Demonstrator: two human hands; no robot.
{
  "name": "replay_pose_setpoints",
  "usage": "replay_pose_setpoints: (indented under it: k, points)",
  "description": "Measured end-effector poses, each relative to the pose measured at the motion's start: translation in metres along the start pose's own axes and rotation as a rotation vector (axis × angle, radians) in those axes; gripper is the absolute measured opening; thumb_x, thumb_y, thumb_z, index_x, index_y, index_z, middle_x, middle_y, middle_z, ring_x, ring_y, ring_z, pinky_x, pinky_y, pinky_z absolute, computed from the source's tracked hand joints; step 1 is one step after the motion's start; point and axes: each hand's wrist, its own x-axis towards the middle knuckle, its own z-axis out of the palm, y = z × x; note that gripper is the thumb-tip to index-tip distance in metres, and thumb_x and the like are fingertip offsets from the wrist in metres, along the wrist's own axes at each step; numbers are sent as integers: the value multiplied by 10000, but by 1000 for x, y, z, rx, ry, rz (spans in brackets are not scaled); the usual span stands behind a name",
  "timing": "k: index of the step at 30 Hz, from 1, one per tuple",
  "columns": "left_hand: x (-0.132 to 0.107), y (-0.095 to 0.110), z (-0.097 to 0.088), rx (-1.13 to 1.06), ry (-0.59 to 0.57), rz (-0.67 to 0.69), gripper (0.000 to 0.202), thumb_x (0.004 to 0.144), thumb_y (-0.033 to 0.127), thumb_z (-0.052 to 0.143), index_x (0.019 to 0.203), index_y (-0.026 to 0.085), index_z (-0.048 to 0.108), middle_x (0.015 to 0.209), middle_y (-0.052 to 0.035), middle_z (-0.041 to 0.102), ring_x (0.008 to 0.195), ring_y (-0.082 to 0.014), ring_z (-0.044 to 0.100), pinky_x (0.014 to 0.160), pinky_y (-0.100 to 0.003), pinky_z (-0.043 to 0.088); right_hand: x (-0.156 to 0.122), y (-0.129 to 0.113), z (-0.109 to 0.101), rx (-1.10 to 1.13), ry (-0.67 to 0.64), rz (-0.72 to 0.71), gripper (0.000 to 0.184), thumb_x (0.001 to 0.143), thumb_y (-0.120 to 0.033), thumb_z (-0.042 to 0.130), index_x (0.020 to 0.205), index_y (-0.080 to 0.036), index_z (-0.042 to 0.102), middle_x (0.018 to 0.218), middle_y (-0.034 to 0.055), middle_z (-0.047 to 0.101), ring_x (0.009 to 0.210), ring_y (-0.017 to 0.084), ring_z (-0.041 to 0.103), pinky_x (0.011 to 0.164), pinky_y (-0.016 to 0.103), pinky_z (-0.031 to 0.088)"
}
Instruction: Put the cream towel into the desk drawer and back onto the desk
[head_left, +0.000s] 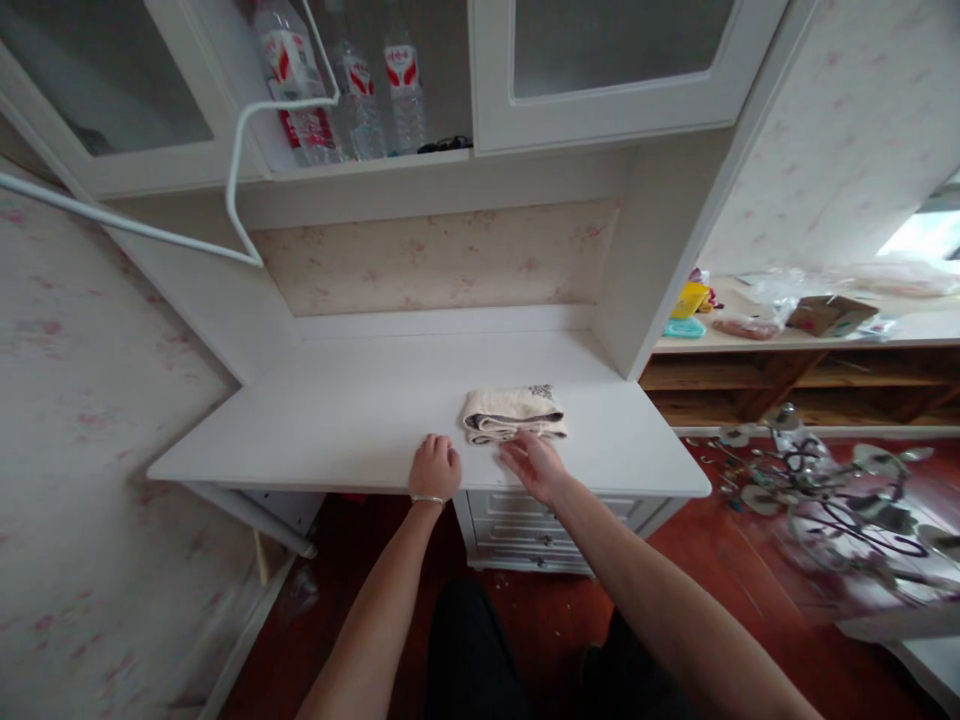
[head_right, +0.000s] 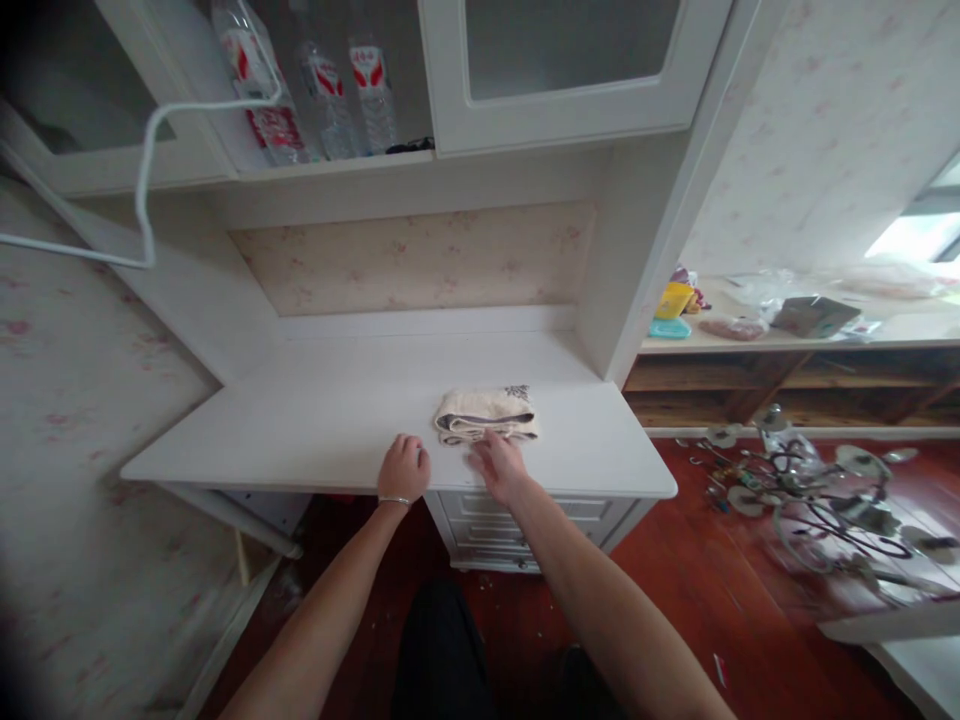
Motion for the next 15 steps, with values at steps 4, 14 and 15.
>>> replay_pose_setpoints:
  k: [4, 14, 15]
  points:
    - [1, -2, 2, -18, 26, -50, 143, 811, 132, 463, 913, 190, 544, 931, -76, 565, 929, -214, 536, 854, -347, 427, -20, 20, -45, -86, -35, 128, 185, 759, -70, 632, 900, -169, 564, 757, 25, 679, 682, 154, 685, 677, 305, 603]
    - [9, -3, -3, -257, -24, -191, 189, 828, 206, 462, 965, 215, 593, 1046, -82, 611, 1019, -211, 564, 929, -351, 437, -60, -38, -116, -261, 3, -26, 200, 733, -97, 675, 902, -169, 593, 790, 43, 699, 627, 138, 664, 622, 259, 574]
    - [12, -4, -3, -300, -35, -240, 185, 832, 213, 453, 941, 219, 602, 1035, -76, 625, 1001, -205, 579, 917, -344, 446, -63, -43, -121, -264, 9, -53, 185, 733, -105, 676, 889, -168, 598, 789, 43, 697, 625, 135, 659, 619, 254, 571]
